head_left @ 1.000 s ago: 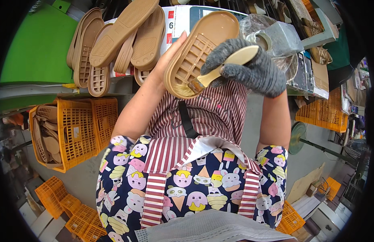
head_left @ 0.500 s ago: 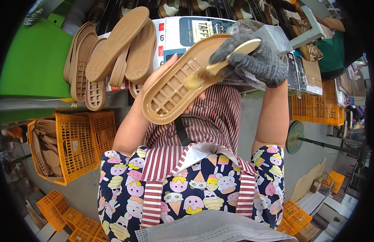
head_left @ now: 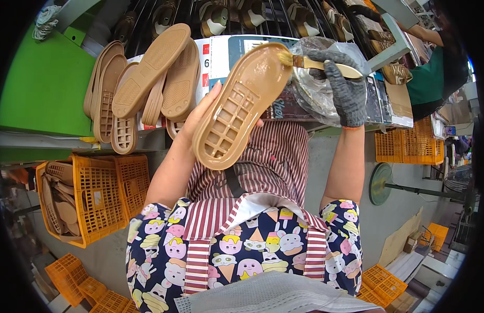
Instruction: The person is applying glue or adhesive to the underside of shoe soles using a brush at a manufacturing station.
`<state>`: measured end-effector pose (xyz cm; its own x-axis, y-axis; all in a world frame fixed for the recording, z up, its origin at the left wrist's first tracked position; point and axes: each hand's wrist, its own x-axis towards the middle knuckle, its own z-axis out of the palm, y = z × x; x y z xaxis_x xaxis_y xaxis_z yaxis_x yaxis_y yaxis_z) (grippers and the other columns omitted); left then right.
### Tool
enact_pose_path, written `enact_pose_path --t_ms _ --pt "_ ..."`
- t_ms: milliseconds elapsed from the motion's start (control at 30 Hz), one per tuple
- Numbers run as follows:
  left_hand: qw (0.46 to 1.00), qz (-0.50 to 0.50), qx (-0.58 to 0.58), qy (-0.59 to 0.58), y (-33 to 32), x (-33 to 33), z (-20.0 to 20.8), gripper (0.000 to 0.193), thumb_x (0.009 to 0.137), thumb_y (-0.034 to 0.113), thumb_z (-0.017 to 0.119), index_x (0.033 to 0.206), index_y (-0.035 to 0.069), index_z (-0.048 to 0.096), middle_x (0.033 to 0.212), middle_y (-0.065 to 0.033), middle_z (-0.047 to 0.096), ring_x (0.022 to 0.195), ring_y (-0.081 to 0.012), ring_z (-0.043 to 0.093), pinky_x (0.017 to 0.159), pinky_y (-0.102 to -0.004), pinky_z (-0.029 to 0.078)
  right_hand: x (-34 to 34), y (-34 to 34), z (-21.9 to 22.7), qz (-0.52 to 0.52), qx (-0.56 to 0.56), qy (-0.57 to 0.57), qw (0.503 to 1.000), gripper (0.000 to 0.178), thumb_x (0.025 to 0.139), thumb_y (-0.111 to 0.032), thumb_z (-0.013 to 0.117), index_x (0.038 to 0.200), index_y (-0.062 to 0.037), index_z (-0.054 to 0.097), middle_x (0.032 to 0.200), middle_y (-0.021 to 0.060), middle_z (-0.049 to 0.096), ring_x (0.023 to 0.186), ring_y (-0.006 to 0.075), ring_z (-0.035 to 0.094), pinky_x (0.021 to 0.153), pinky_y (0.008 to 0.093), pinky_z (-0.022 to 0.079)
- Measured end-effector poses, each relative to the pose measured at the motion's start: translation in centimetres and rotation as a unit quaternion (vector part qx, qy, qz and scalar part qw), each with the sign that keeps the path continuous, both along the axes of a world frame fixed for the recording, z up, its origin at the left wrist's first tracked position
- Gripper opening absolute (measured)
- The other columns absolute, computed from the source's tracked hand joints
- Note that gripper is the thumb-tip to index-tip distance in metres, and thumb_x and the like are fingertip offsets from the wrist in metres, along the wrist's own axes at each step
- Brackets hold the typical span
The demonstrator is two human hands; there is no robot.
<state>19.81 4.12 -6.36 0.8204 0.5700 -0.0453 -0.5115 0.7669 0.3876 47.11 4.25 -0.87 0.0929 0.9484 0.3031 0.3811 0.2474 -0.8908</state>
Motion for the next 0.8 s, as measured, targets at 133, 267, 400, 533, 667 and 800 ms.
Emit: enact_pose_path --t_ms 133,267,400,533,667,800 --pt "0.974 0.072 0.134 0.165 0.2 -0.1 1.3 0.063 0.095 0.049 0.018 0.131 0.000 0.037 0.103 -0.0208 0.060 0.086 -0.0221 0.064 0.071 -0.0317 0.055 -1.7 -2.2 1.5 -0.019 0.086 0.106 0.991 0.016 0.086 -0.010 0.058 0.097 0.0000 0.064 0.083 0.0046 0.066 0.064 0.0059 0.054 0.055 0.0202 0.043" --pt "0.934 0.134 0.212 0.255 0.7 0.3 0.9 0.061 0.095 0.049 0.024 0.126 0.000 0.044 0.108 -0.0136 0.059 0.097 -0.0182 0.059 0.081 -0.0287 0.050 -2.4 -3.4 1.1 -0.075 0.034 0.033 0.996 0.014 0.084 -0.008 0.059 0.095 0.0003 0.064 0.081 0.0046 0.065 0.063 0.0060 0.054 0.055 0.0197 0.043" --pt "0.896 0.167 0.279 0.302 1.2 0.4 0.3 0.061 0.095 0.048 0.024 0.127 0.000 0.042 0.109 -0.0162 0.059 0.094 -0.0189 0.061 0.077 -0.0287 0.053 -3.0 -4.4 0.8 -0.002 0.070 0.009 0.998 0.012 0.078 -0.005 0.066 0.090 -0.0008 0.064 0.084 0.0060 0.067 0.077 0.0128 0.063 0.070 0.0243 0.051" --pt "0.893 0.188 0.278 0.299 1.0 0.6 0.6 0.060 0.095 0.048 0.027 0.122 -0.001 0.048 0.107 -0.0125 0.059 0.096 -0.0156 0.058 0.084 -0.0263 0.047 -3.8 -4.5 0.8 -0.003 0.032 0.012 0.999 0.016 0.076 -0.005 0.069 0.090 -0.0007 0.065 0.087 0.0061 0.067 0.079 0.0134 0.063 0.072 0.0243 0.051" --pt "0.884 0.204 0.288 0.306 0.9 0.5 0.7 0.059 0.095 0.047 0.029 0.123 -0.002 0.047 0.106 -0.0131 0.059 0.097 -0.0152 0.058 0.085 -0.0256 0.047 -4.9 -5.1 0.8 0.039 0.035 0.070 0.996 0.020 0.074 -0.007 0.072 0.090 0.0002 0.064 0.088 0.0073 0.067 0.081 0.0123 0.063 0.071 0.0247 0.052" --pt "0.876 0.221 0.300 0.307 1.1 0.7 0.0 0.059 0.095 0.047 0.028 0.123 -0.002 0.046 0.107 -0.0135 0.058 0.096 -0.0148 0.057 0.084 -0.0254 0.046 -5.7 -5.2 -0.8 0.119 0.122 0.056 0.984 0.022 0.071 -0.008 0.075 0.089 -0.0028 0.064 0.087 0.0064 0.066 0.080 0.0134 0.063 0.070 0.0261 0.052"
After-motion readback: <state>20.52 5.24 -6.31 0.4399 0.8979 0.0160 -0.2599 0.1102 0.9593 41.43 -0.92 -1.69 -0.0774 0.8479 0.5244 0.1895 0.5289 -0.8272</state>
